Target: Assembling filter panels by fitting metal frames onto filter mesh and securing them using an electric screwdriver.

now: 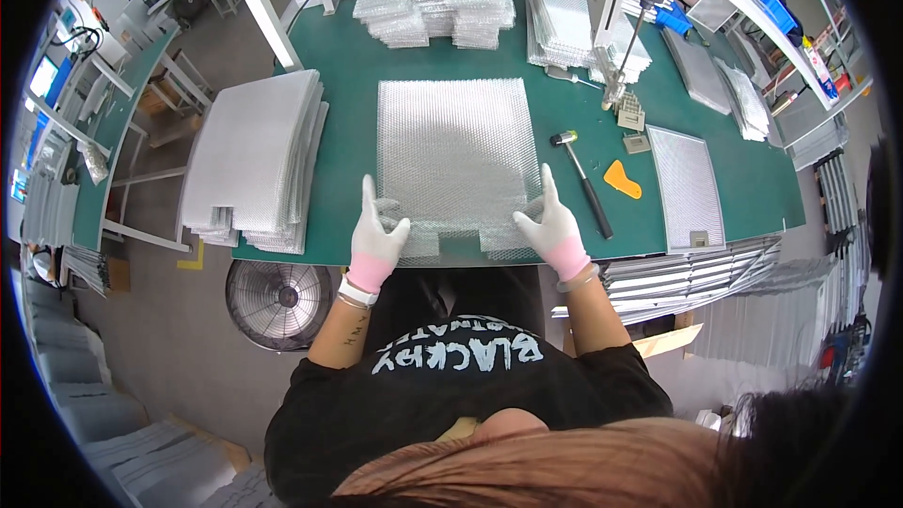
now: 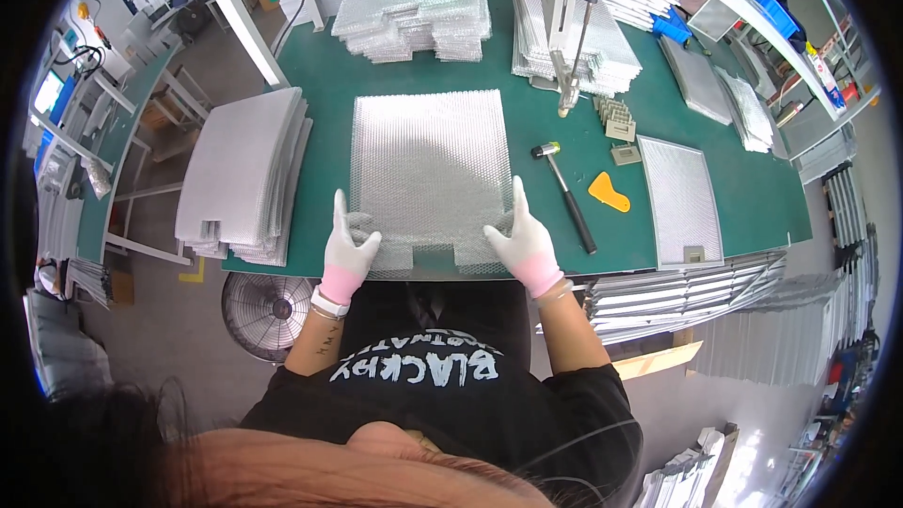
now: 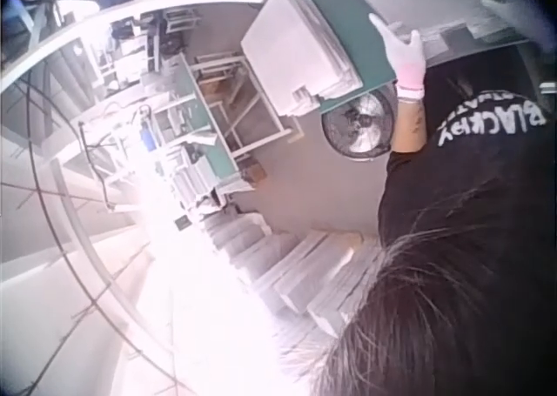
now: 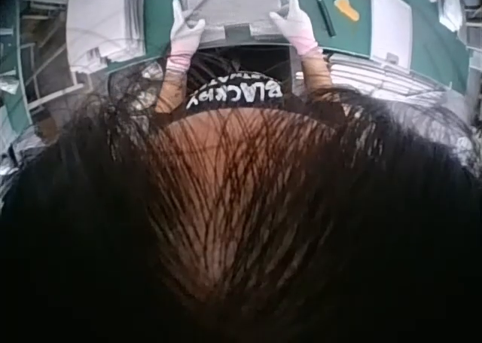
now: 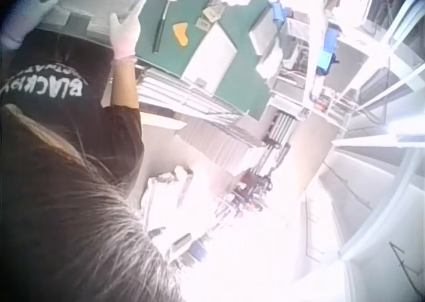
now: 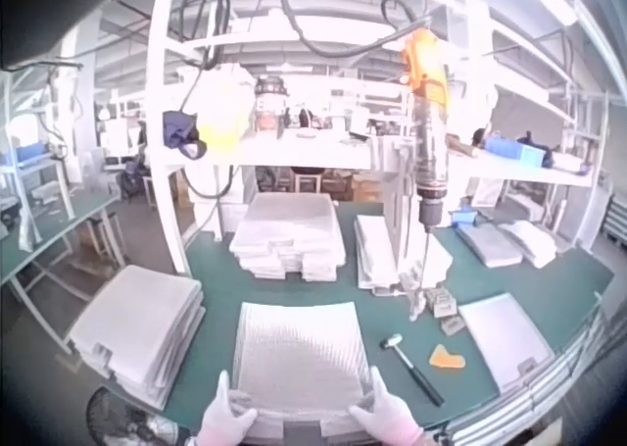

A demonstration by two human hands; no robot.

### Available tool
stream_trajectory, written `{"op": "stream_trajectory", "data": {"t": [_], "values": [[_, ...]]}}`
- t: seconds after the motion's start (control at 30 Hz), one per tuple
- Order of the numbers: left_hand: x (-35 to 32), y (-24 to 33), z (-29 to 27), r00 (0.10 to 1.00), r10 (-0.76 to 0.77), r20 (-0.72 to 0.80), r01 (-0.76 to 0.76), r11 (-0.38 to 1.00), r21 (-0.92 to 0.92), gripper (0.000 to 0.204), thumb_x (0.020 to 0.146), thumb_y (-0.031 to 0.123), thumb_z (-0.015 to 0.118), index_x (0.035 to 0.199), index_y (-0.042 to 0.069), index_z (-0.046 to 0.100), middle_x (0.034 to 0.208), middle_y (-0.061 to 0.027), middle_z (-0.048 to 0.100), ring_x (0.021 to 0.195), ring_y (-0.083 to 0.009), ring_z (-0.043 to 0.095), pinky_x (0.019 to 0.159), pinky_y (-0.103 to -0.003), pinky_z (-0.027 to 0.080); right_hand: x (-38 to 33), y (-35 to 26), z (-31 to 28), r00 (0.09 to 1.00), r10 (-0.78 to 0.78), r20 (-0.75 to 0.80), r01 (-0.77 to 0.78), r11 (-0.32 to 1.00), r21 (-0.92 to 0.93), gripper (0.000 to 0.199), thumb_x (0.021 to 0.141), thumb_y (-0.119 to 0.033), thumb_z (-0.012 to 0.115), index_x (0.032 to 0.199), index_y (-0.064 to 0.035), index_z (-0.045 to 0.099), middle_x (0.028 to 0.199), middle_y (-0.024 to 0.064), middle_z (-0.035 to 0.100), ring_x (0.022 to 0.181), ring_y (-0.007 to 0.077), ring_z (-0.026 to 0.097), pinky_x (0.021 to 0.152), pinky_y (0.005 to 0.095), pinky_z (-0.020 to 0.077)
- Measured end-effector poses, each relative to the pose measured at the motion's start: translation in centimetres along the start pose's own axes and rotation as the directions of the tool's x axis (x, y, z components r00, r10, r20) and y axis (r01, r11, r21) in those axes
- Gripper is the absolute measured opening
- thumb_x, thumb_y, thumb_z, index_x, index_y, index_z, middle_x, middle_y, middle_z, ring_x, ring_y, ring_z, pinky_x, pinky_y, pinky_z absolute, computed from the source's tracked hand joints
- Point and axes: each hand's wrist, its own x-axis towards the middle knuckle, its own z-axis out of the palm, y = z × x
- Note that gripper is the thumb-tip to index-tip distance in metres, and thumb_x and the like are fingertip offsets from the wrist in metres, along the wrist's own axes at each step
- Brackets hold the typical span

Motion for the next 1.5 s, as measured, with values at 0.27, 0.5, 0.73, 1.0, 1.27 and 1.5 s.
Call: {"op": "stream_trajectory", "data": {"t": [0.27, 0.5, 0.73, 1.0, 1.27, 1.5], "values": [[1.4, -0.9, 0.7, 0.983, 0.124, 0.138, -0.178, 0.84, 0.513, 0.085, 0.073, 0.035, 0.082, 0.14, -0.002, 0.044, 0.104, -0.0199, 0.061, 0.089, -0.0345, 0.063, 0.078, -0.042, 0.052, 2.0, 1.5, 2.5, 0.993, -0.098, -0.069, 0.09, 0.99, -0.105, 0.092, 0.081, -0.028, 0.073, 0.151, -0.0001, 0.021, 0.116, 0.0292, 0.062, 0.101, 0.0421, 0.064, 0.088, 0.0422, 0.0517], [2.2, -1.5, 1.5, 0.977, -0.044, 0.21, -0.099, 0.776, 0.623, 0.083, 0.076, 0.041, 0.077, 0.141, 0.001, 0.045, 0.105, -0.021, 0.061, 0.097, -0.035, 0.061, 0.084, -0.041, 0.051, 2.6, 3.5, 4.4, 0.999, -0.048, -0.017, 0.043, 0.971, -0.236, 0.082, 0.083, -0.037, 0.07, 0.146, -0.0008, 0.033, 0.12, 0.0255, 0.062, 0.108, 0.0383, 0.063, 0.093, 0.0415, 0.0503], [2.5, -2.3, 1.5, 0.974, -0.033, 0.223, -0.12, 0.761, 0.638, 0.083, 0.077, 0.047, 0.075, 0.143, 0.006, 0.046, 0.107, -0.019, 0.061, 0.099, -0.0325, 0.063, 0.083, -0.041, 0.053, 3.1, 4.2, 4.3, 0.994, -0.112, -0.015, 0.105, 0.962, -0.253, 0.076, 0.084, -0.037, 0.07, 0.143, -0.0016, 0.038, 0.118, 0.0225, 0.064, 0.11, 0.0367, 0.062, 0.094, 0.0424, 0.0494], [3.8, 1.1, 0.9, 0.947, -0.261, 0.185, 0.053, 0.698, 0.714, 0.079, 0.071, 0.046, 0.08, 0.14, 0.02, 0.052, 0.133, -0.0181, 0.053, 0.122, -0.0377, 0.051, 0.103, -0.049, 0.043, 5.2, 3.5, 0.0, 0.983, -0.132, 0.126, 0.171, 0.907, -0.384, 0.055, 0.084, -0.048, 0.065, 0.125, -0.0109, 0.062, 0.103, 0.0168, 0.068, 0.1, 0.0347, 0.065, 0.088, 0.0429, 0.052], [3.4, -1.4, 0.1, 0.847, 0.049, 0.53, -0.399, 0.718, 0.571, 0.066, 0.074, 0.043, 0.076, 0.135, 0.024, 0.058, 0.151, -0.0157, 0.039, 0.143, -0.0435, 0.025, 0.118, -0.061, 0.01, 16.5, 19.6, -12.1, 0.799, 0.118, -0.59, -0.436, 0.789, -0.433, 0.05, 0.084, -0.044, 0.066, 0.116, -0.0046, 0.063, 0.123, 0.0219, 0.061, 0.105, 0.0388, 0.063, 0.093, 0.0455, 0.0516], [-1.2, 2.0, -0.6, 0.894, 0.328, 0.305, -0.447, 0.612, 0.653, 0.073, 0.069, 0.035, 0.079, 0.134, 0.012, 0.054, 0.146, -0.0196, 0.038, 0.137, -0.0457, 0.03, 0.113, -0.064, 0.017, 17.3, 19.2, -12.6, 0.943, 0.18, -0.282, -0.334, 0.485, -0.808, 0.056, 0.092, -0.006, 0.052, 0.145, -0.0064, 0.032, 0.117, 0.0239, 0.064, 0.099, 0.0362, 0.069, 0.081, 0.0439, 0.0579]]}}
